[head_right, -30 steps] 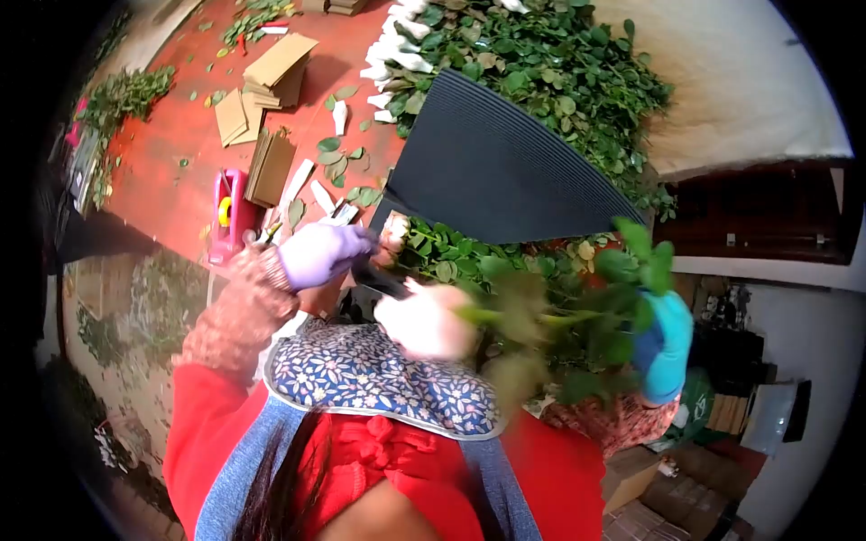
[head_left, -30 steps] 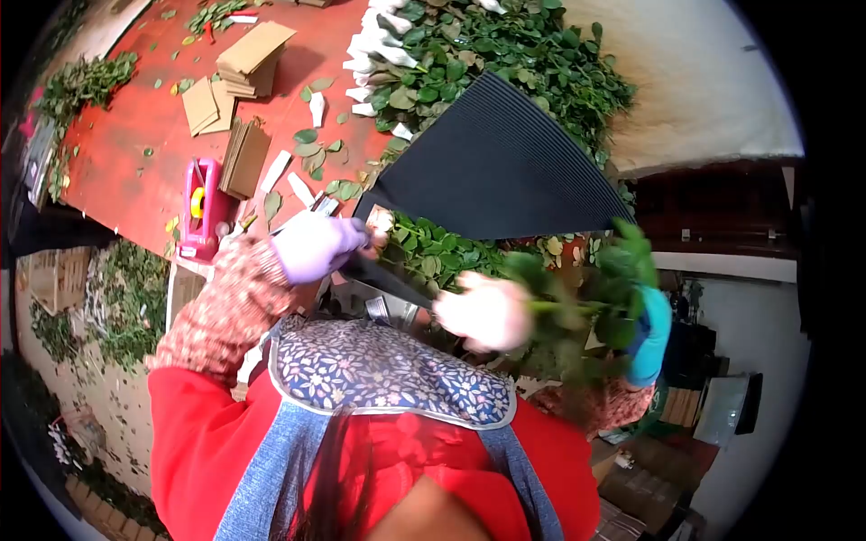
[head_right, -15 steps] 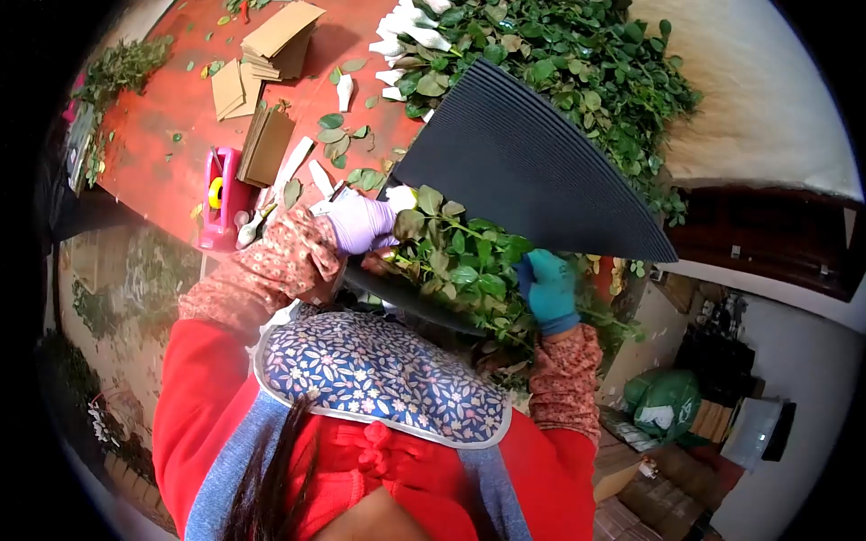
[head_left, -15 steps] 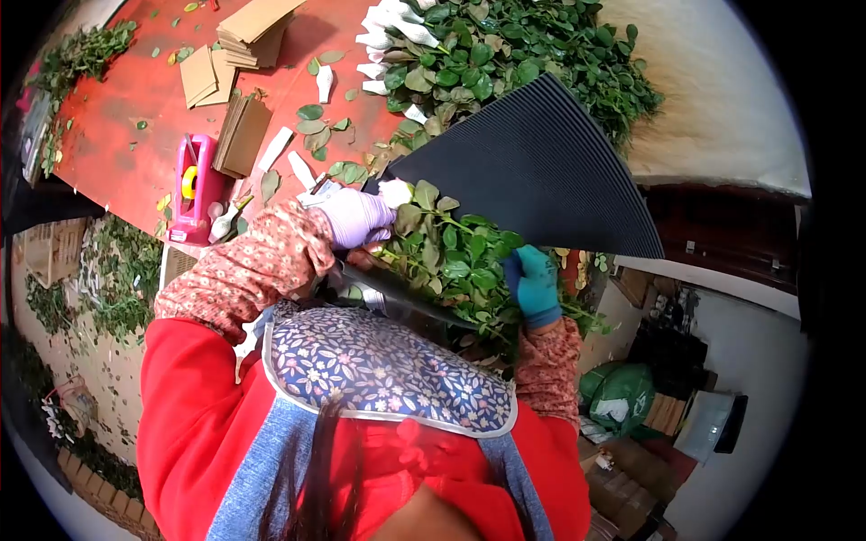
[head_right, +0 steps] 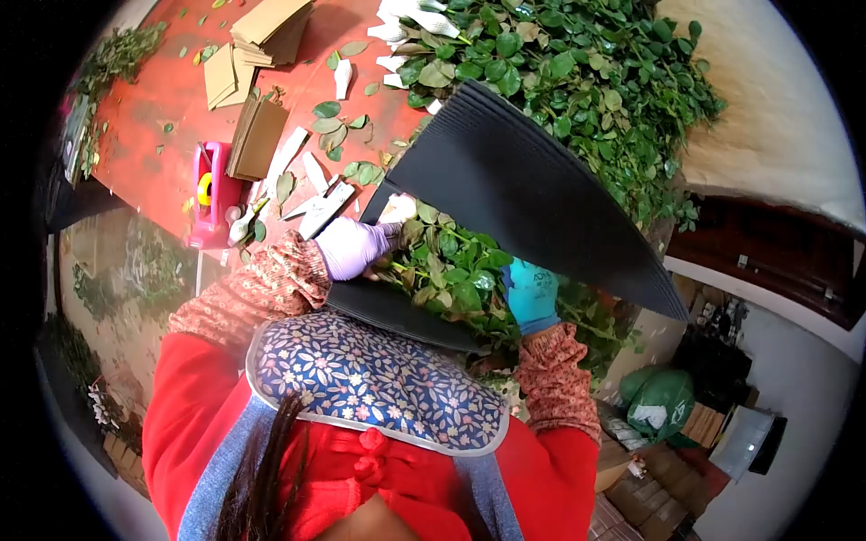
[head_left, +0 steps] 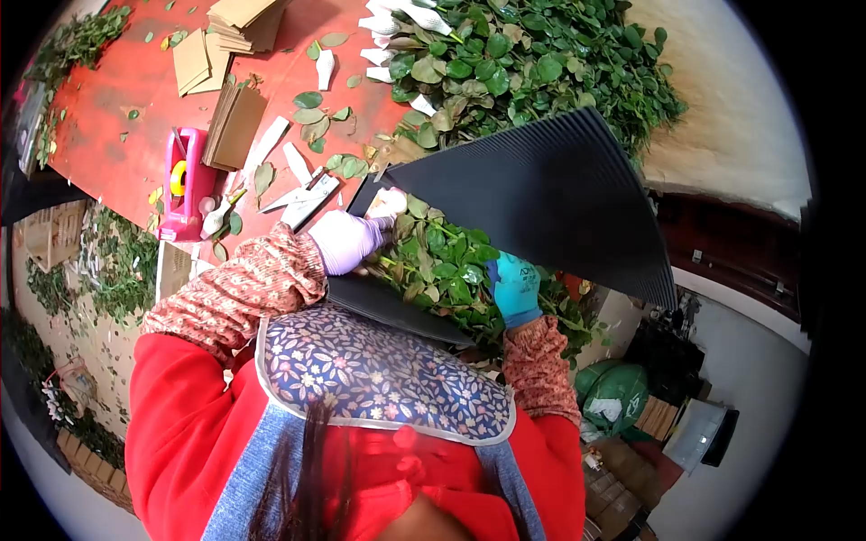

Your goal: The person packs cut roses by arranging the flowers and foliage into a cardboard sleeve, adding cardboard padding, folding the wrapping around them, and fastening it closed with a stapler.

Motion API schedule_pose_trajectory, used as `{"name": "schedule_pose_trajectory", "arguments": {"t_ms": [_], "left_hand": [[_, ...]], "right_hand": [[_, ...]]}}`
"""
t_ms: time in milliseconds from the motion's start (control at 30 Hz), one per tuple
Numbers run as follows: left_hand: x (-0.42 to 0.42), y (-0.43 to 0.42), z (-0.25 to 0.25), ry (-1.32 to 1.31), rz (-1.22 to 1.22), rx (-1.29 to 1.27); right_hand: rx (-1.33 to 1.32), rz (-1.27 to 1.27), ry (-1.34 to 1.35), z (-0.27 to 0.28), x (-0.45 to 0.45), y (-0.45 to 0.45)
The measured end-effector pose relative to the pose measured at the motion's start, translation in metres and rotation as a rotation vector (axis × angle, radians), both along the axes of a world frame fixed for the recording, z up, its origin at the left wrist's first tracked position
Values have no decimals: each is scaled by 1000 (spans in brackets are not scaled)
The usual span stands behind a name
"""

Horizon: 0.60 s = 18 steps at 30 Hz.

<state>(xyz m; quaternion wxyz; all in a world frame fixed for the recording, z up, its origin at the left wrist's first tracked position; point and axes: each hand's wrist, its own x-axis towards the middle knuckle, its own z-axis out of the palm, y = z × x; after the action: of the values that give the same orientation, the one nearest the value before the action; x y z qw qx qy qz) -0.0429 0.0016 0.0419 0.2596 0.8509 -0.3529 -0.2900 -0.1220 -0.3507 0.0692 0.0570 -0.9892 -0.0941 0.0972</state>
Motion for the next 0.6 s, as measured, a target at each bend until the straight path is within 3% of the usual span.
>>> {"name": "schedule_pose_trajectory", "arguments": {"t_ms": [33, 100, 167, 267, 333, 400, 567, 600], "left_hand": [[1, -1, 0, 2, 4, 0], [6, -4, 14, 304, 112, 17], [9, -4, 24, 306, 138, 19], [7, 0, 9, 103, 51, -16], [4, 3, -7, -180, -109, -150], [4, 2, -10, -161, -97, -163], [9, -1, 4, -277, -25, -296], [12, -5, 4, -86, 47, -193]], "right_hand": [[0, 4, 2, -2, 0, -1], [-8, 25, -37, -9, -4, -6], [1, 52, -59, -15, -2, -12], [28, 48, -3, -26, 2, -22], [42, 15, 77, -33, 1, -27], [51, 126, -67, -33, 6, -28], [10, 132, -23, -33, 5, -35], [-45, 155, 9, -30, 5, -36]]}}
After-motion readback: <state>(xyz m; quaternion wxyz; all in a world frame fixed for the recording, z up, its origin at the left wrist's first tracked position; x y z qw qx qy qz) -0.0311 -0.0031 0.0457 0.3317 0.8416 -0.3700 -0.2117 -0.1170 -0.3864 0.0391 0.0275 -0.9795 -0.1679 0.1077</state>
